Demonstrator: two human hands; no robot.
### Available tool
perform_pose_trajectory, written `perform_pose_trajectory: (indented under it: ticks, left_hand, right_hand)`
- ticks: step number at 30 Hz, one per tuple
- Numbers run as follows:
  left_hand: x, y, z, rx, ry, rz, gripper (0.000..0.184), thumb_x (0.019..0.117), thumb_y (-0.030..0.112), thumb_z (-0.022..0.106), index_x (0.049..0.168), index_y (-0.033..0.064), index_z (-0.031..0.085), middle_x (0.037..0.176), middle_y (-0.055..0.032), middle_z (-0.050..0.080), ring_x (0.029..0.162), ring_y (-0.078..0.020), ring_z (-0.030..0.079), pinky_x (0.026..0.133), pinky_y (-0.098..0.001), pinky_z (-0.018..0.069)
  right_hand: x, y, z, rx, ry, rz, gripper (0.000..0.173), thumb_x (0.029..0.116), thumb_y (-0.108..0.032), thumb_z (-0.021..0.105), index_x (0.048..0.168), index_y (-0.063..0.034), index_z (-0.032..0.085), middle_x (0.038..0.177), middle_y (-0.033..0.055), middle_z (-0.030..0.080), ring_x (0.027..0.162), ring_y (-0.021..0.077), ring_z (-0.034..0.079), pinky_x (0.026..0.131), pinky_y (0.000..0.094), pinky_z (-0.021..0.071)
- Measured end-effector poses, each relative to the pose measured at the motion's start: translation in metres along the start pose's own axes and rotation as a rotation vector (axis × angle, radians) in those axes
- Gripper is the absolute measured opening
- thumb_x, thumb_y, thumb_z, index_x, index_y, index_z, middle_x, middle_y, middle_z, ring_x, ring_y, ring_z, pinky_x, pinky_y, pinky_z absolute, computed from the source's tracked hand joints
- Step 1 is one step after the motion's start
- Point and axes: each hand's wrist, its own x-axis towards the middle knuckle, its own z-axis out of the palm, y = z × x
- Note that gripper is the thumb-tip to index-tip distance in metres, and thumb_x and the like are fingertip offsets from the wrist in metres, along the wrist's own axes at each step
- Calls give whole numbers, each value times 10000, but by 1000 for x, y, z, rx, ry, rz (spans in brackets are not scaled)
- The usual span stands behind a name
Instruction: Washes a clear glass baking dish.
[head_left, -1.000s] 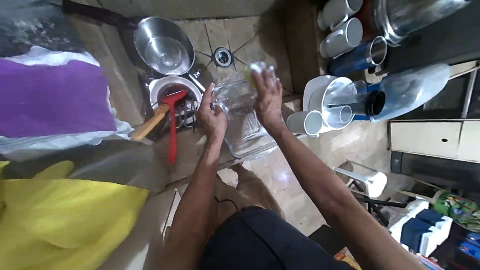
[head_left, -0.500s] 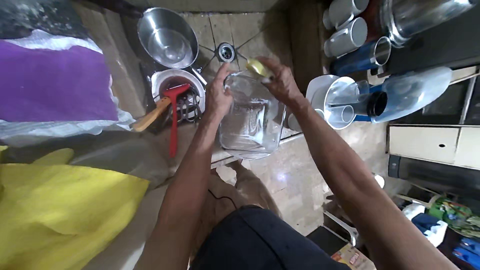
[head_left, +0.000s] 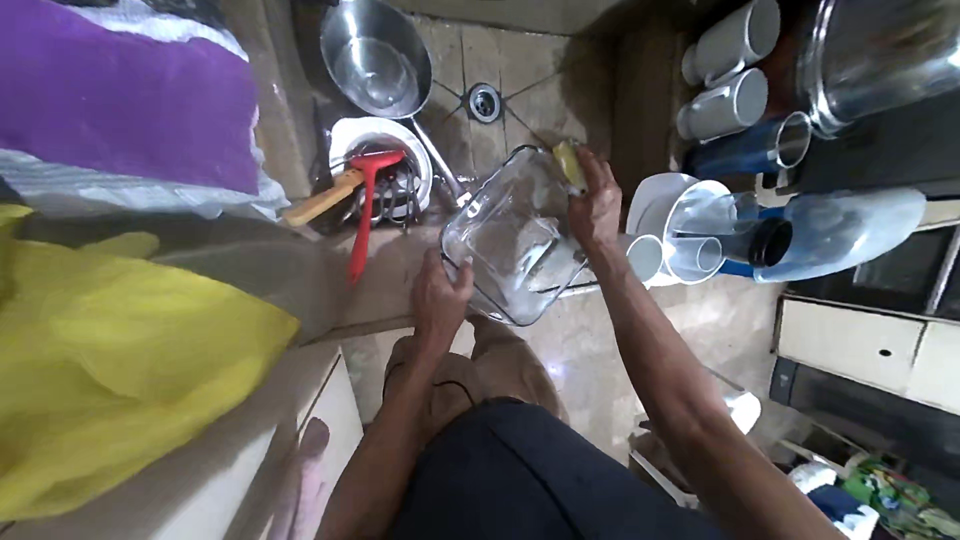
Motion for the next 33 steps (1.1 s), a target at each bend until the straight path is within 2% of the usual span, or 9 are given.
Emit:
perform_pose_trajectory:
  ticks: [5,8,12,14,17,21,25,30,33]
  left_hand:
    - [2,22,5,-45,-59,-167,485,1069,289,466,1426,-38,435,1028,-274,670,930,-434,691,814,-620,559]
    - [10,34,7,-64,-11,-259,447,1073,241,465,1415,-48,463,989,-268,682,880,-411,709,804,-602,572]
    - [-5,34,16,-109,77,-323,481,1070,382,501,1350,-9,501,913,-238,676,772,-383,706,704,-591,585]
    - [-21,37,23,-149,86,-398,642,1005,469,614,1449,29,468,1024,-265,688,912,-430,698,809,-644,557]
    - [-42,35,49,-249,128,-450,823,884,455,771,1521,89,401,1085,-243,696,938,-408,698,804,-636,570]
    - [-33,40,67,-351,318,-436,468,914,226,747,1289,-13,604,1053,-226,698,959,-367,694,850,-603,558]
    - [-10,43,73,-550,439,-434,364,907,161,718,1214,-18,639,1065,-155,745,934,-272,735,846,-511,609]
    - [5,45,43,-526,438,-208,326,916,151,742,1169,-36,653,1019,-134,754,852,-206,736,804,-431,624]
    - [20,60,5,-361,439,-87,358,911,194,756,1128,-74,661,975,-191,702,854,-231,685,818,-448,577]
  right_hand:
    - [-22,-61,43,-100,-149,-496,622,895,-8,631,1475,-228,584,1565,141,491,1488,413,375,1215,630,274]
    - [-24,-65,43,-11,-259,-809,465,1000,-43,554,1421,-219,640,1512,91,563,1474,385,416,1227,607,275]
    - [23,-25,19,-159,-199,-615,584,954,15,533,1484,-227,574,1554,107,513,1483,380,401,1204,638,280]
    - [28,-29,14,-196,-230,-521,630,921,16,553,1491,-252,558,1563,123,497,1442,401,448,1125,647,371]
    - [-2,-61,27,-140,-372,-700,616,925,-81,648,1504,-263,541,1575,127,482,1464,429,405,1167,680,303]
    - [-8,-93,30,-46,-576,-1015,499,964,-83,632,1430,-259,608,1509,107,556,1409,397,485,1171,658,316]
    - [65,-54,-3,86,-512,-760,509,877,20,632,1344,-178,680,1365,111,660,1218,328,644,1041,575,494]
    - [125,23,-62,613,-557,-207,510,946,17,537,1434,-116,603,1410,74,624,1228,147,623,1021,363,535]
    - [119,44,-86,847,-704,-231,546,939,-29,467,1473,-106,551,1410,50,616,1190,128,628,999,354,548]
